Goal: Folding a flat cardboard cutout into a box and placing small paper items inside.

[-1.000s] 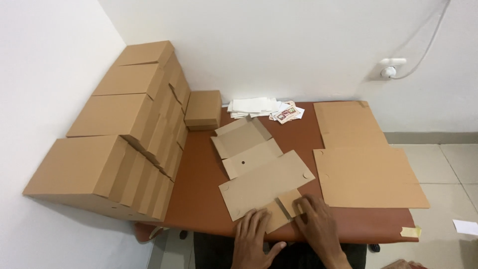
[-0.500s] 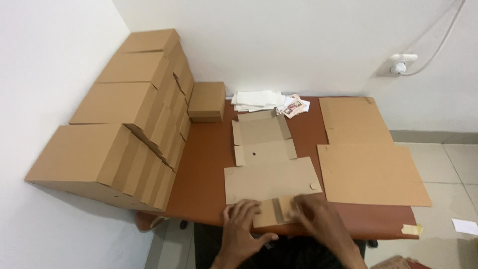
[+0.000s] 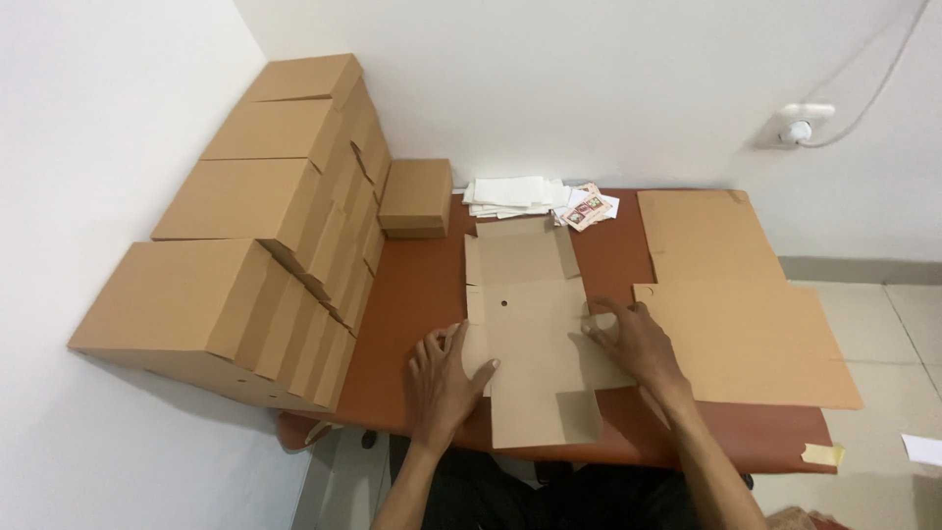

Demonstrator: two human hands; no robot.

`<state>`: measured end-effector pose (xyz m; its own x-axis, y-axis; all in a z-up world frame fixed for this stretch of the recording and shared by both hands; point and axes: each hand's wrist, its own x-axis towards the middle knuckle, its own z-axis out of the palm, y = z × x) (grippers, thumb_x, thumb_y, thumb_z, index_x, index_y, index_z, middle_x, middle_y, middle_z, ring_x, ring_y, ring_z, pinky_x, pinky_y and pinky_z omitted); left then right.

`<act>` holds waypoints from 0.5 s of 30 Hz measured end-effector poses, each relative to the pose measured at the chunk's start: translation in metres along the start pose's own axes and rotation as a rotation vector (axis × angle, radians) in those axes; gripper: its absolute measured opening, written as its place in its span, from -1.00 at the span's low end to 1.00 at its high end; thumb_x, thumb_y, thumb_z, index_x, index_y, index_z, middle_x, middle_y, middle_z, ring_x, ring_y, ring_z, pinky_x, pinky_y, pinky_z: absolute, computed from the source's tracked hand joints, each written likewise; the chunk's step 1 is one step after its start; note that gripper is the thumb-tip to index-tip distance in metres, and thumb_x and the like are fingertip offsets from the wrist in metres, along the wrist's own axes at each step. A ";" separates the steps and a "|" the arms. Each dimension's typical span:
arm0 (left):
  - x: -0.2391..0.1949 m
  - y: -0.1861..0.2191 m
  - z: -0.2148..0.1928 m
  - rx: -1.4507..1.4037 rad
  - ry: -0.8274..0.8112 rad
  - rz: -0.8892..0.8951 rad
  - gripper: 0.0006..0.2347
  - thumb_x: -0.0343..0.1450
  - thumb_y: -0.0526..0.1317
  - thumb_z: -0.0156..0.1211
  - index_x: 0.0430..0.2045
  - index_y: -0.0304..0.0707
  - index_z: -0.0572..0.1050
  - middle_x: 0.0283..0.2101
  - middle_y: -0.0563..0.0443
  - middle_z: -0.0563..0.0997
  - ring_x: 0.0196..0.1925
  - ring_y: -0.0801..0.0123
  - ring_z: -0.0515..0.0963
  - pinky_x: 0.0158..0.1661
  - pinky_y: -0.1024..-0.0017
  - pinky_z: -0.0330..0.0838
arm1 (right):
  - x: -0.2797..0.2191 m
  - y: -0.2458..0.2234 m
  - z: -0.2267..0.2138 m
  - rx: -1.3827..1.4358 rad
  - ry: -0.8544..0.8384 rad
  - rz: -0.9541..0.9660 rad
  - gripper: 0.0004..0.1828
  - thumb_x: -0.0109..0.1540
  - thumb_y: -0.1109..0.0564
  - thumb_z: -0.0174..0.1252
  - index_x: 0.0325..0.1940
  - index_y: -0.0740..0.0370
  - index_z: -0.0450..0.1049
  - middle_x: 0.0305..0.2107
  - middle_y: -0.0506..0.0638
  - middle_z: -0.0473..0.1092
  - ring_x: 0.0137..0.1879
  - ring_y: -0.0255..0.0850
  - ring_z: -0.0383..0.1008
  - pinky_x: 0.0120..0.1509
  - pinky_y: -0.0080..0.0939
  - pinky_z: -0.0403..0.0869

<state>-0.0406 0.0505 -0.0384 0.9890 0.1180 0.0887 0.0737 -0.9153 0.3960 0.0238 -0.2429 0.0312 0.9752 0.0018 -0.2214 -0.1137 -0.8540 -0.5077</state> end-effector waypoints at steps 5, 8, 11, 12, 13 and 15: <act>0.014 0.003 -0.009 -0.518 -0.010 -0.048 -0.16 0.24 -0.09 0.67 0.44 0.03 0.26 0.15 -0.09 0.19 0.22 0.10 0.45 0.13 0.17 0.62 | -0.017 -0.027 -0.023 0.191 -0.009 -0.038 -0.66 0.37 -0.10 0.18 0.23 -0.14 0.57 -0.51 -0.04 0.30 -0.36 -0.17 0.38 -0.20 -0.19 0.33; 0.010 0.023 -0.039 -0.643 -0.103 -0.211 -0.42 0.34 -0.36 0.47 0.29 -0.24 0.39 0.29 -0.39 0.17 0.36 -0.43 0.39 0.24 -0.15 0.45 | -0.046 -0.065 -0.046 0.202 -0.015 -0.127 -0.73 0.34 0.19 0.23 -0.42 0.36 0.58 -0.76 -0.01 0.34 -0.58 -0.21 0.22 -0.48 -0.19 0.31; 0.025 0.014 -0.044 -0.658 0.002 -0.163 -0.62 0.43 -0.36 0.35 0.16 -0.22 0.49 0.29 -0.29 0.18 0.29 -0.32 0.45 0.23 -0.10 0.45 | -0.049 -0.073 -0.043 0.167 -0.059 -0.115 -0.66 0.34 0.09 0.26 0.01 0.48 0.61 -0.30 0.42 0.62 -0.22 0.16 0.71 -0.19 0.17 0.63; 0.026 0.012 -0.048 -0.666 -0.060 -0.181 -0.60 0.47 -0.31 0.29 0.23 -0.17 0.45 0.27 -0.31 0.25 0.30 -0.26 0.45 0.22 -0.08 0.45 | -0.045 -0.069 -0.039 0.164 -0.098 -0.136 -0.52 0.34 0.03 0.27 0.23 0.42 0.49 -0.18 0.45 0.60 -0.06 0.24 0.69 -0.04 0.24 0.65; 0.026 0.012 -0.051 -0.674 -0.127 -0.200 -0.59 0.51 -0.25 0.24 0.30 -0.13 0.41 0.26 -0.32 0.32 0.32 -0.19 0.46 0.22 -0.05 0.44 | -0.042 -0.064 -0.034 0.162 -0.139 -0.153 -0.32 0.33 -0.02 0.29 0.46 0.36 0.37 -0.05 0.47 0.57 0.10 0.31 0.68 0.10 0.30 0.67; 0.042 -0.009 -0.034 -0.576 -0.191 -0.168 -0.62 0.49 -0.14 0.30 0.22 -0.09 0.47 0.16 -0.23 0.42 0.25 -0.11 0.52 0.11 0.00 0.47 | -0.033 -0.066 -0.041 0.143 -0.159 -0.160 -0.40 0.34 0.00 0.27 0.39 0.38 0.45 -0.02 0.48 0.57 0.13 0.33 0.66 0.13 0.29 0.66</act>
<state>-0.0039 0.0767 -0.0076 0.9792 0.1226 -0.1614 0.2021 -0.5293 0.8240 0.0072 -0.2081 0.1064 0.9422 0.2223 -0.2508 0.0031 -0.7541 -0.6567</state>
